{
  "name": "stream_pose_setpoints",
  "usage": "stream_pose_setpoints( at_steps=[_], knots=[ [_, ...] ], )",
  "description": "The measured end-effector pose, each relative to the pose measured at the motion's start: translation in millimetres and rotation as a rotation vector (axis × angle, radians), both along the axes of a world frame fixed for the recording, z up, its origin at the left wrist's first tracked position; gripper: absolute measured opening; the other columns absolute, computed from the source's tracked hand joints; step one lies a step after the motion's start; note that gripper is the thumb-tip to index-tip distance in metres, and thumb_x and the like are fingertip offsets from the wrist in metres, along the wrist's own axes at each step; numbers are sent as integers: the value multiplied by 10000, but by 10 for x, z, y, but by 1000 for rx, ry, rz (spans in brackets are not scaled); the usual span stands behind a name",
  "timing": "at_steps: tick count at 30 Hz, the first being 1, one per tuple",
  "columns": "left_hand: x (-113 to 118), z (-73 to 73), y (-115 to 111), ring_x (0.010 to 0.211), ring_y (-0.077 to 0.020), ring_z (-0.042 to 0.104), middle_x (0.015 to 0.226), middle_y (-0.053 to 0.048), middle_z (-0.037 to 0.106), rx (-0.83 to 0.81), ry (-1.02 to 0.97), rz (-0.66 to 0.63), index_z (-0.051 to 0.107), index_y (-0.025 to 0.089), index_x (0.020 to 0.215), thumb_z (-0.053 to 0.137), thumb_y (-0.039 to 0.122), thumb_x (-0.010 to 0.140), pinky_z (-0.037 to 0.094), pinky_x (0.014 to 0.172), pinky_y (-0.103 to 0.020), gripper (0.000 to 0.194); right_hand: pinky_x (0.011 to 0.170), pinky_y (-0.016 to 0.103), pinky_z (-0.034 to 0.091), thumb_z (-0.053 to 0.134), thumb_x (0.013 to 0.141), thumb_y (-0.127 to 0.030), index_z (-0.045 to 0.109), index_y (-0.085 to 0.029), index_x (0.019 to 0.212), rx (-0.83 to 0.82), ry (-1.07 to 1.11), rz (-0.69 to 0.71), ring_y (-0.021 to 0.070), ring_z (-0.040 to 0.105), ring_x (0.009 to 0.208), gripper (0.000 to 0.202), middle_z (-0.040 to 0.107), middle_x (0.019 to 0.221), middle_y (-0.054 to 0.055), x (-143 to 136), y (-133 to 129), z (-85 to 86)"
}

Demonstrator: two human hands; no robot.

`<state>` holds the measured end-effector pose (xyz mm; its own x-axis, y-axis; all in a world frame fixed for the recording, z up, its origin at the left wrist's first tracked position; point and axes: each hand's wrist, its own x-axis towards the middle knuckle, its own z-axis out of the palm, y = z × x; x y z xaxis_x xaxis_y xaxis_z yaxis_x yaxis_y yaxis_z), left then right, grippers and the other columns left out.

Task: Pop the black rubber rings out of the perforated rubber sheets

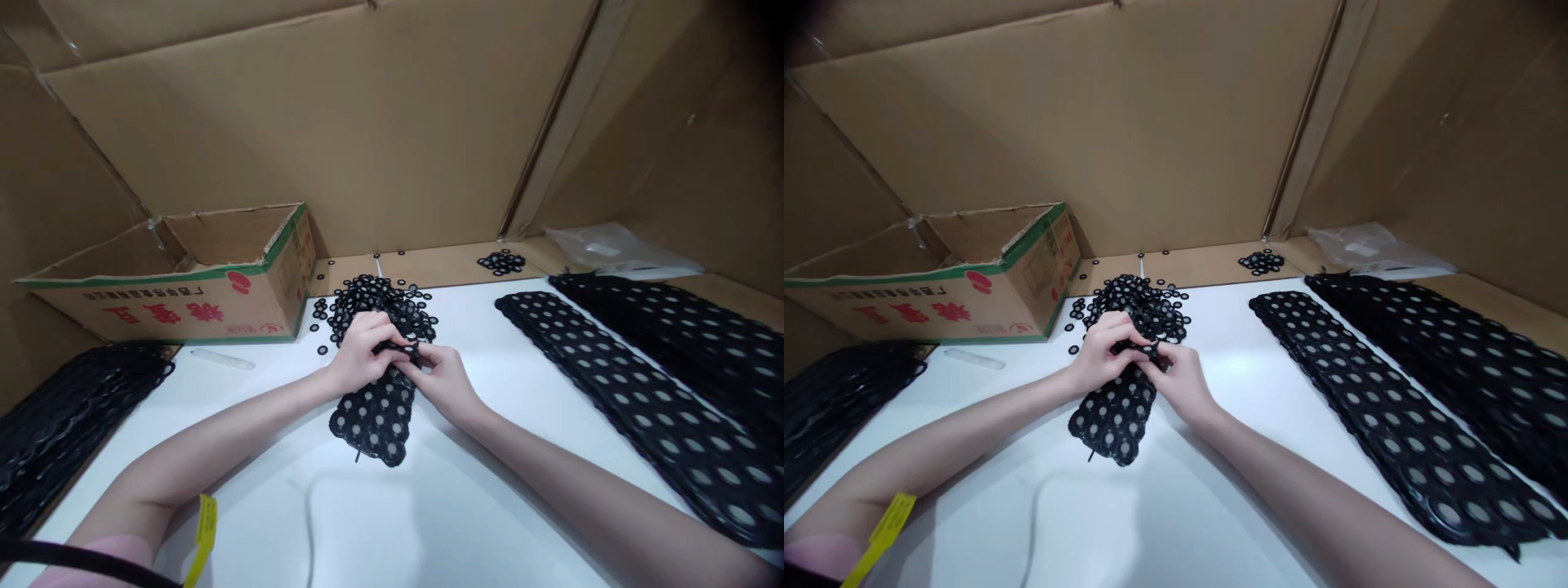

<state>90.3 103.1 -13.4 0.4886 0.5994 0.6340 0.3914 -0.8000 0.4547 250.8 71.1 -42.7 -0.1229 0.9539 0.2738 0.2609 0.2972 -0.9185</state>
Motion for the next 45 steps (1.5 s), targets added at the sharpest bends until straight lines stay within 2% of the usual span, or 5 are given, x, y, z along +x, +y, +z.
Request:
stream_pose_setpoints(
  at_steps=[12,19,23,33,45],
  knots=[
    [-5,137,65,587,-134,513,552,1,614,-111,-112,-19,717,190,646,678,427,801,381,709,-326,286,510,253,267,609,778,-428,376,-190,510,14,-52,-4,107,303,544,428,318,524,-42,-26,8,-5],
    [-40,247,174,515,-89,467,564,3,616,-518,-464,63,688,141,593,767,331,654,342,505,-219,215,538,259,330,640,761,-352,522,-170,547,-29,6,71,129,436,557,305,498,541,-23,-30,28,0],
    [-163,448,462,475,-71,451,573,14,609,-400,-716,158,691,143,653,731,301,669,305,439,-186,163,598,284,403,675,704,-285,639,-159,653,-101,54,54,179,553,646,140,662,691,32,-48,38,-51],
    [-335,204,949,822,-181,662,894,-52,736,-168,-80,295,753,175,840,612,121,769,504,779,-305,167,607,284,397,656,761,-366,655,-165,725,-71,94,103,164,529,648,204,645,709,21,5,53,-57],
    [-349,67,173,1034,-228,595,1110,-95,658,56,8,-57,648,210,1157,630,333,851,463,919,-384,329,696,301,432,772,664,-408,673,-169,746,-243,442,90,171,567,728,271,659,768,21,28,57,-1]
  ],
)
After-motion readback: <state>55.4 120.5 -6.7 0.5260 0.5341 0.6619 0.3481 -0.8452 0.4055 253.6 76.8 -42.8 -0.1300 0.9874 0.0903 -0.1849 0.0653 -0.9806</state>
